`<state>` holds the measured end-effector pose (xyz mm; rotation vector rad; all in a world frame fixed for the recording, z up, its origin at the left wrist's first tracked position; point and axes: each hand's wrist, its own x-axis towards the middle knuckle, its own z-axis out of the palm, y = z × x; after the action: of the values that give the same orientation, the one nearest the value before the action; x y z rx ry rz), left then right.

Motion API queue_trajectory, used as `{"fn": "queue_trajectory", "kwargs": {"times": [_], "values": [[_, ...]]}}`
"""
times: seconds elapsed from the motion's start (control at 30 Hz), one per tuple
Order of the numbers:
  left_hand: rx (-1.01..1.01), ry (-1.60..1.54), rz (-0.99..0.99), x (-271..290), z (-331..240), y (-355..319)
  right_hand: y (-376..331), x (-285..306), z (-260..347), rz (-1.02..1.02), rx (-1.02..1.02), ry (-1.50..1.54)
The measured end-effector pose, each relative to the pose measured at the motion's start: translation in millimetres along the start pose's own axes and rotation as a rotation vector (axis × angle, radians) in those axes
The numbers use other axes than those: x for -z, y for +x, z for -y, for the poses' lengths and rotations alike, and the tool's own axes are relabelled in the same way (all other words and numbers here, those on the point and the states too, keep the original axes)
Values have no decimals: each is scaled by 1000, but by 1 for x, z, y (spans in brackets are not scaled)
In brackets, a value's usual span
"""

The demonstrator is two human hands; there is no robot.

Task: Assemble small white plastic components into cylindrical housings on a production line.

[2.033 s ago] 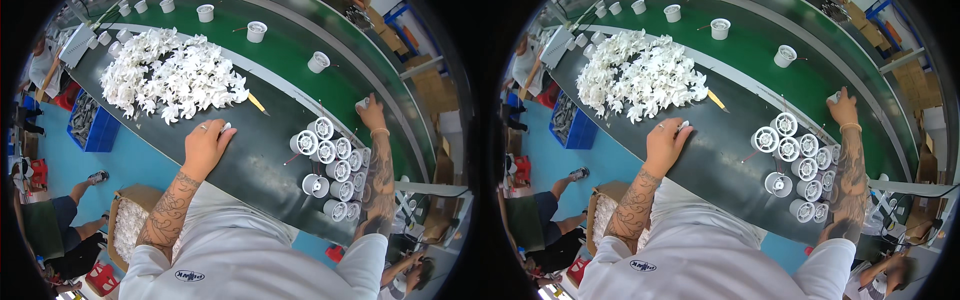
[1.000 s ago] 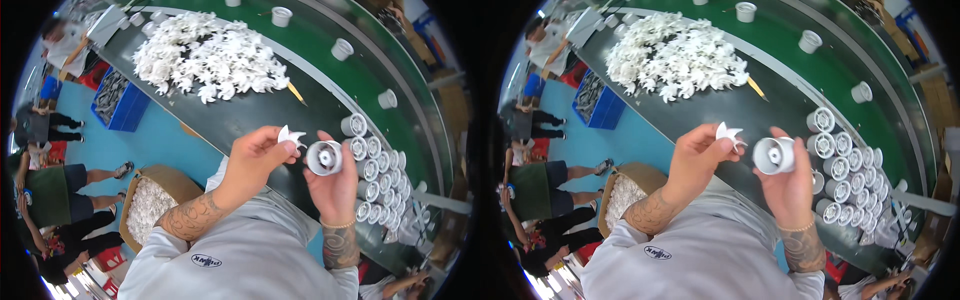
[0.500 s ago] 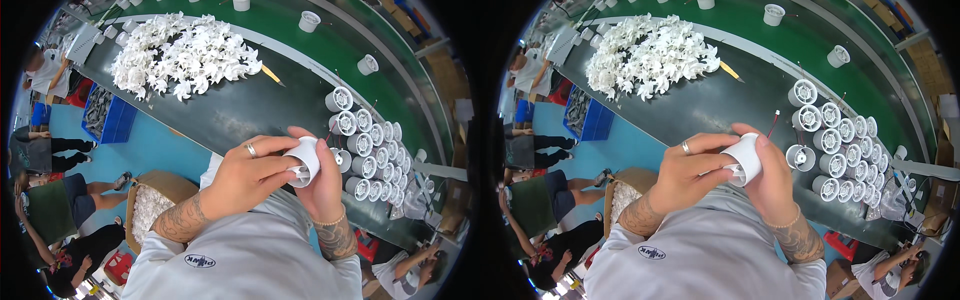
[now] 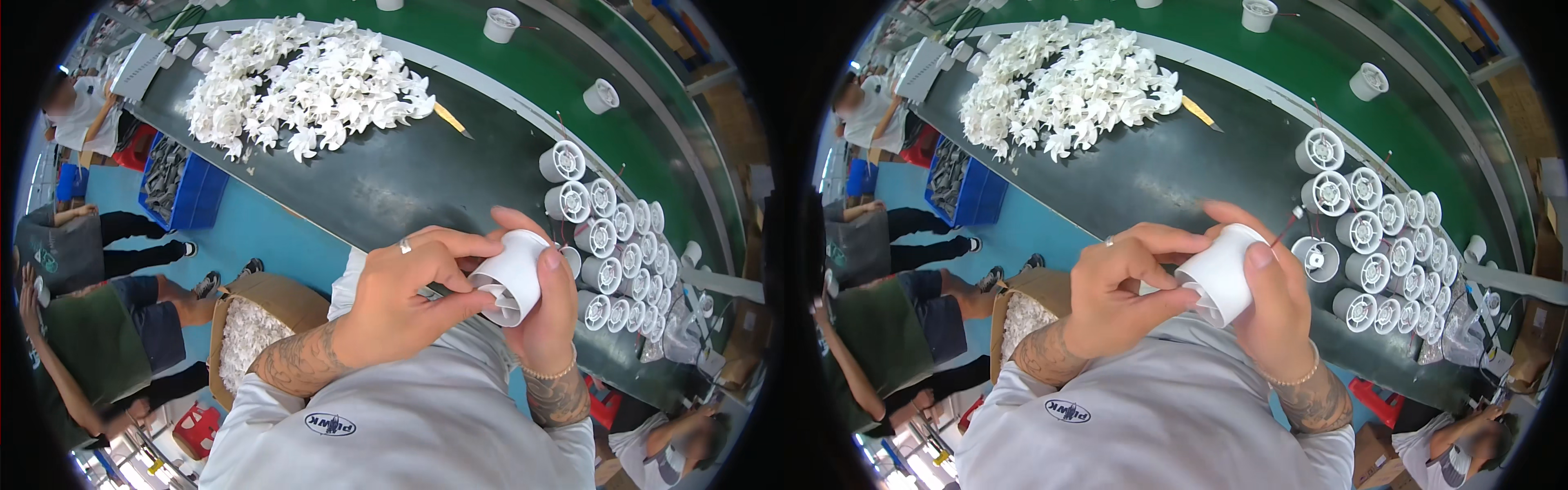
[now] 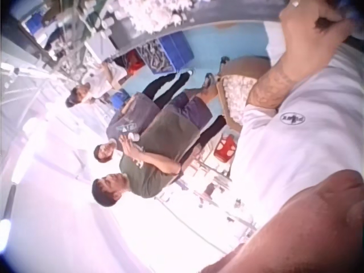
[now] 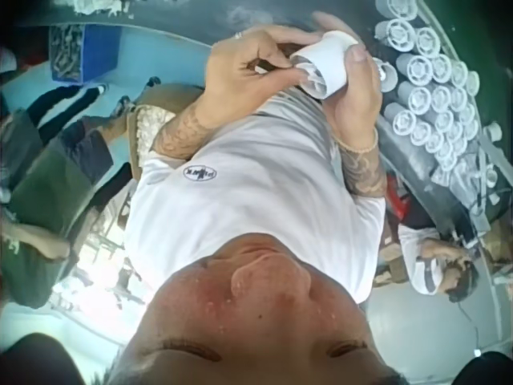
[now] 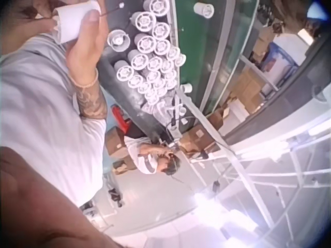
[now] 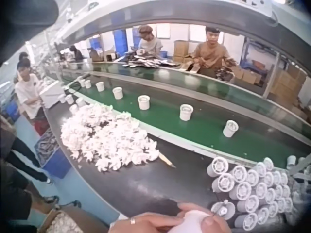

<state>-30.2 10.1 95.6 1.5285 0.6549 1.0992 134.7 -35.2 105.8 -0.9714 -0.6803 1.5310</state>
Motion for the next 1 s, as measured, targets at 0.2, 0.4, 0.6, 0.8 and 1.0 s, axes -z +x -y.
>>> {"fn": "queue_trajectory", "kwargs": {"times": [0.2,0.4,0.6,0.8,1.0], "values": [[193,-71,228,13,-5,14,-18,-4,-7,-94,146,-351],[197,35,297,34,-21,22,-2,-22,-4,-91,163,-357],[-281,228,322,21,-1,25,-4,-16,2,-195,84,-345],[-255,287,508,22,-2,29,-20,-8,18,-249,-163,-381],[-178,320,308,40,12,28,56,26,99,250,-159,-1047]]}}
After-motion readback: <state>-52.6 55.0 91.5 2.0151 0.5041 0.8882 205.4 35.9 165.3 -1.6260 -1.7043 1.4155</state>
